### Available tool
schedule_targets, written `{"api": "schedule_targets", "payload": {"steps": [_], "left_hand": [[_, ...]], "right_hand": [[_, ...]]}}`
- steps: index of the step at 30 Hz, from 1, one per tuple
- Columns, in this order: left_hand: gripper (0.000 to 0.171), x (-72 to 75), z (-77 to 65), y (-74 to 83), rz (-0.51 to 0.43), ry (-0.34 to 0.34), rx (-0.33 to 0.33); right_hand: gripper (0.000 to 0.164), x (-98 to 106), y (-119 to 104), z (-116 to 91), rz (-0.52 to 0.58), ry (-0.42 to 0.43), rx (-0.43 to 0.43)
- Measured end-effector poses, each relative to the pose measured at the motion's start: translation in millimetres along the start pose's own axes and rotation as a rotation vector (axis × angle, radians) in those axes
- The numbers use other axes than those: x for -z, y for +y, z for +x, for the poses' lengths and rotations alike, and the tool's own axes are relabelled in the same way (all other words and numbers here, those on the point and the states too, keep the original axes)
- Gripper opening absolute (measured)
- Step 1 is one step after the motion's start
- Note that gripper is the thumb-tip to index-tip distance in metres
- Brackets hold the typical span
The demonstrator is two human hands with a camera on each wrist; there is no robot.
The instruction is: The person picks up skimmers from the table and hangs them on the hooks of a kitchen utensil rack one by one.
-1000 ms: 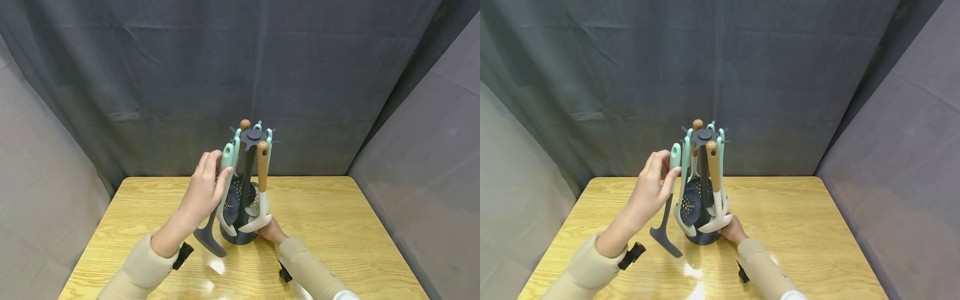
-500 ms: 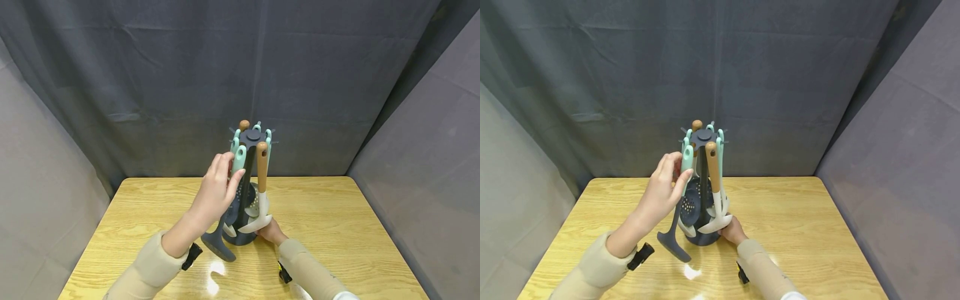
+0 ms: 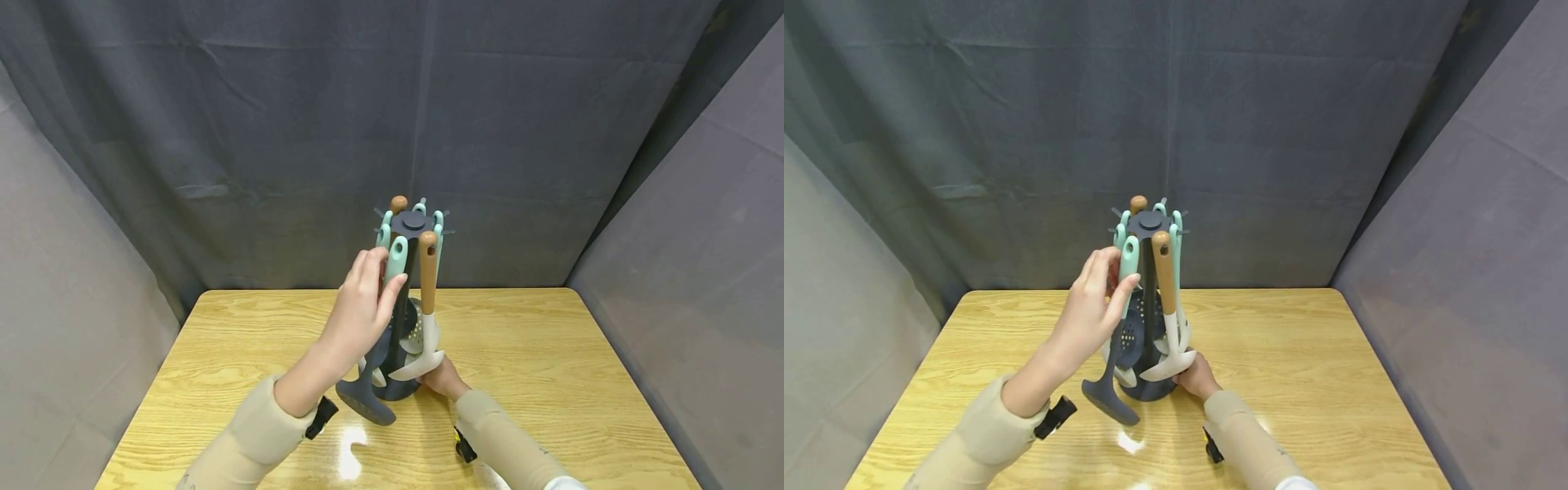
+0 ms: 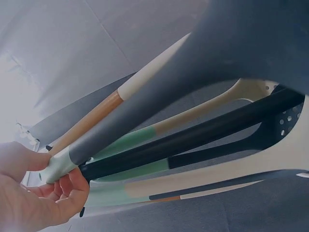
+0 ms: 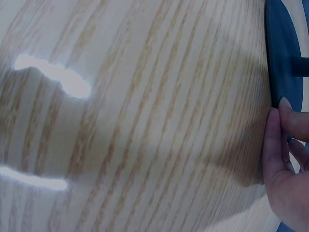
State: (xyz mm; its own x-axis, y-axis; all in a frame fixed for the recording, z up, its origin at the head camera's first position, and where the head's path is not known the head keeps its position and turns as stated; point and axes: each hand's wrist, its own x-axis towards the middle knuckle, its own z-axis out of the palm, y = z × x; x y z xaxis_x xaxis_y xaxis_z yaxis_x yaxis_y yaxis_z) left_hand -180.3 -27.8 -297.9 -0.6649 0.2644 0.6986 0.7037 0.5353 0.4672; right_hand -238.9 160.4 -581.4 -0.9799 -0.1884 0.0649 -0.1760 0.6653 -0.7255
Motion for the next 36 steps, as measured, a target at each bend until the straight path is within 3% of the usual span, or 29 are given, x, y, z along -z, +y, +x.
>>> {"api": "schedule_targets", "payload": {"steps": [21, 36], "left_hand": [[0.026, -10.5, -1.7, -2.7, 0.009, 0.056, 0.007], [0.027, -19.2, -3.1, -6.3, -0.010, 0.111, -0.004]], "right_hand": [[0.023, -1.7, 3.4, 0.2, 0.004, 0.026, -0.014], [0.021, -1.5, 4.3, 0.8, 0.000, 0.000, -0.007]]}}
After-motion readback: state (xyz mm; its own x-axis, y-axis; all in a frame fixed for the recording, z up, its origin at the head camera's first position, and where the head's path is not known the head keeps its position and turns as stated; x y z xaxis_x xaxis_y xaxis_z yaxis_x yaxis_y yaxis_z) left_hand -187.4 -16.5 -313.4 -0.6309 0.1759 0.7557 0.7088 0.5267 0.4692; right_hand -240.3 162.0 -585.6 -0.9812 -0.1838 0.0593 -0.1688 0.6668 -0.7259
